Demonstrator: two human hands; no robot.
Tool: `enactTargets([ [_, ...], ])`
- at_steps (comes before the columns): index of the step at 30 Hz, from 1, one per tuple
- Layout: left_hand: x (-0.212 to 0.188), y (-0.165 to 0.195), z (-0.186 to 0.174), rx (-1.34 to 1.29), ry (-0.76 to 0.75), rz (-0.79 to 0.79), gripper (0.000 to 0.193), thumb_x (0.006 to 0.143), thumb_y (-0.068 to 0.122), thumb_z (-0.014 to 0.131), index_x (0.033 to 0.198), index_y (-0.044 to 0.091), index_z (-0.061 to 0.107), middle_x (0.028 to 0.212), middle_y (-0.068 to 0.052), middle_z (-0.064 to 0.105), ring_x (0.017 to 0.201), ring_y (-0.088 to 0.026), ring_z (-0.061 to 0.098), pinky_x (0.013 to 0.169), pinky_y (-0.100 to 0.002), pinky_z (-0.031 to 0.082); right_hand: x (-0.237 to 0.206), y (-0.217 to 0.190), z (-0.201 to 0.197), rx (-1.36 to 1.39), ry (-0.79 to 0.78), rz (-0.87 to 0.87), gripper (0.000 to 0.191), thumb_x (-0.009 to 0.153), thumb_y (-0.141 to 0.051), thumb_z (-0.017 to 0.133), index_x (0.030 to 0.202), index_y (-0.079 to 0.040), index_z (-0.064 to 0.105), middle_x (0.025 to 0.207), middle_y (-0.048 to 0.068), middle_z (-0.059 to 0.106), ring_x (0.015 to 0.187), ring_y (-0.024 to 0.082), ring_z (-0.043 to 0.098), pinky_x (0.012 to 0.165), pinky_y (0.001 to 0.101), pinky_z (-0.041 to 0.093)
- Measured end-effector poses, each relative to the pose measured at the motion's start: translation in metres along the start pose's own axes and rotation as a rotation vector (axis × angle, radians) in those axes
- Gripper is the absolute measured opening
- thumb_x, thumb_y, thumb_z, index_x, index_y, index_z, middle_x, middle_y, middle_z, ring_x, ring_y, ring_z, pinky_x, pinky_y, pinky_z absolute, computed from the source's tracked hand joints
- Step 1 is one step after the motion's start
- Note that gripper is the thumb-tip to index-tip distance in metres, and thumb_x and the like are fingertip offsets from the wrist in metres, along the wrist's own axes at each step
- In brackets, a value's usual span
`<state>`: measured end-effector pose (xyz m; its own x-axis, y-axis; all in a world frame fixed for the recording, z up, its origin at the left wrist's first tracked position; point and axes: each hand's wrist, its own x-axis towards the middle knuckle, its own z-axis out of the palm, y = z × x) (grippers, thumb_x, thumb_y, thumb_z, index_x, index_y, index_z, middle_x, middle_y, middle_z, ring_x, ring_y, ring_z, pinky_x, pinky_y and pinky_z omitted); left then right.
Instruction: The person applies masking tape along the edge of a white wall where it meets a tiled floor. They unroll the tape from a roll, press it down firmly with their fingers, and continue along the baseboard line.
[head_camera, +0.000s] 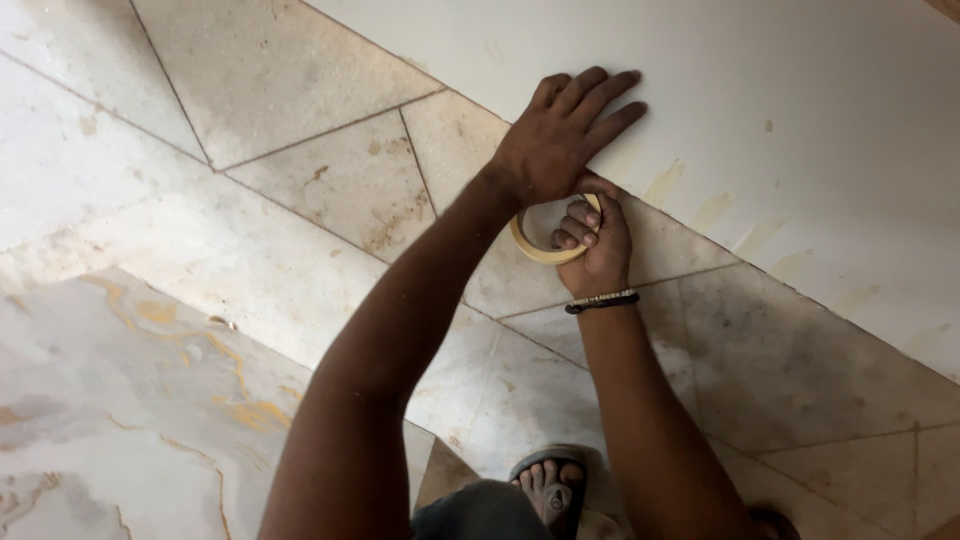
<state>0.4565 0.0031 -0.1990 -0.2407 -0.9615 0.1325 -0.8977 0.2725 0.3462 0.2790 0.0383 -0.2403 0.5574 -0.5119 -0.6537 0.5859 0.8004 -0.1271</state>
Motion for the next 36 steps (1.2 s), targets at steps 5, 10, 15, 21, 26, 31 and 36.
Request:
enactTargets([
  [5, 0.000, -0.004, 0.012, 0.087, 0.016, -0.015, 0.083, 0.095, 0.057, 0.069, 0.162, 0.019, 0.037, 0.170, -0.009, 0.030, 0.154, -0.031, 0.030, 0.126, -0.050, 0.028, 0.012, 0.006, 0.000, 0.318, -0.123, 0.052, 0.025, 0.114, -0.028, 0.044, 0.095, -0.025, 0.059, 0.066, -0.010, 0.051, 0.047, 0.003, 0.043, 0.050, 0.0212, 0.037],
  [10, -0.001, -0.001, 0.017, -0.032, -0.060, -0.011, 0.105, 0.080, 0.070, 0.073, 0.160, 0.012, 0.037, 0.166, -0.015, 0.031, 0.152, -0.036, 0.029, 0.120, -0.058, 0.025, -0.023, -0.008, 0.026, 0.123, 0.100, 0.133, 0.019, 0.111, -0.022, 0.046, 0.104, -0.022, 0.064, 0.065, -0.007, 0.051, 0.051, 0.005, 0.047, 0.050, 0.0239, 0.041],
  [15, -0.003, 0.006, 0.014, 0.082, -0.101, -0.019, 0.107, 0.086, 0.076, 0.068, 0.164, 0.010, 0.035, 0.170, -0.017, 0.027, 0.154, -0.036, 0.024, 0.119, -0.057, 0.023, -0.093, -0.066, 0.076, -1.080, 0.093, 0.359, 0.030, 0.103, -0.025, 0.054, 0.117, -0.006, 0.072, 0.065, -0.002, 0.053, 0.045, 0.006, 0.042, 0.043, 0.0240, 0.040],
  [21, -0.005, 0.020, 0.015, 0.235, -0.239, -0.102, 0.106, 0.090, 0.074, 0.063, 0.172, 0.017, 0.026, 0.171, -0.013, 0.028, 0.156, -0.032, 0.024, 0.125, -0.055, 0.022, -0.131, -0.186, 0.118, -2.480, -0.276, -0.173, 0.045, 0.097, -0.031, 0.069, 0.132, -0.005, 0.058, 0.121, 0.017, 0.071, 0.098, 0.031, 0.072, 0.088, 0.0468, 0.055],
  [26, 0.020, 0.047, 0.018, 0.248, -0.457, -0.277, 0.109, 0.084, 0.067, 0.063, 0.164, 0.017, 0.009, 0.168, -0.012, 0.020, 0.150, -0.030, 0.020, 0.118, -0.056, 0.021, -0.121, -0.245, 0.082, -2.799, -0.427, -0.631, 0.077, 0.086, -0.032, 0.077, 0.148, 0.004, 0.048, 0.124, 0.025, 0.068, 0.106, 0.040, 0.068, 0.082, 0.0479, 0.055],
  [31, 0.044, 0.212, 0.060, -0.194, 0.179, -0.537, 0.055, 0.093, 0.031, 0.062, 0.140, 0.003, 0.050, 0.139, -0.017, 0.056, 0.128, -0.033, 0.054, 0.111, -0.046, 0.043, -0.100, -0.275, 0.014, -2.686, -0.486, -0.817, 0.054, 0.101, -0.030, 0.075, 0.142, -0.002, 0.054, 0.114, 0.019, 0.069, 0.101, 0.038, 0.069, 0.084, 0.0497, 0.052],
  [36, 0.075, 0.395, 0.148, -1.314, -0.120, -1.025, 0.080, 0.081, 0.052, 0.076, 0.136, -0.003, 0.057, 0.129, -0.022, 0.066, 0.117, -0.035, 0.066, 0.098, -0.042, 0.054, -0.074, -0.316, -0.088, -2.817, -0.523, -1.062, 0.029, 0.104, -0.024, 0.075, 0.118, -0.002, 0.062, 0.101, 0.016, 0.069, 0.086, 0.035, 0.068, 0.074, 0.0442, 0.053],
])
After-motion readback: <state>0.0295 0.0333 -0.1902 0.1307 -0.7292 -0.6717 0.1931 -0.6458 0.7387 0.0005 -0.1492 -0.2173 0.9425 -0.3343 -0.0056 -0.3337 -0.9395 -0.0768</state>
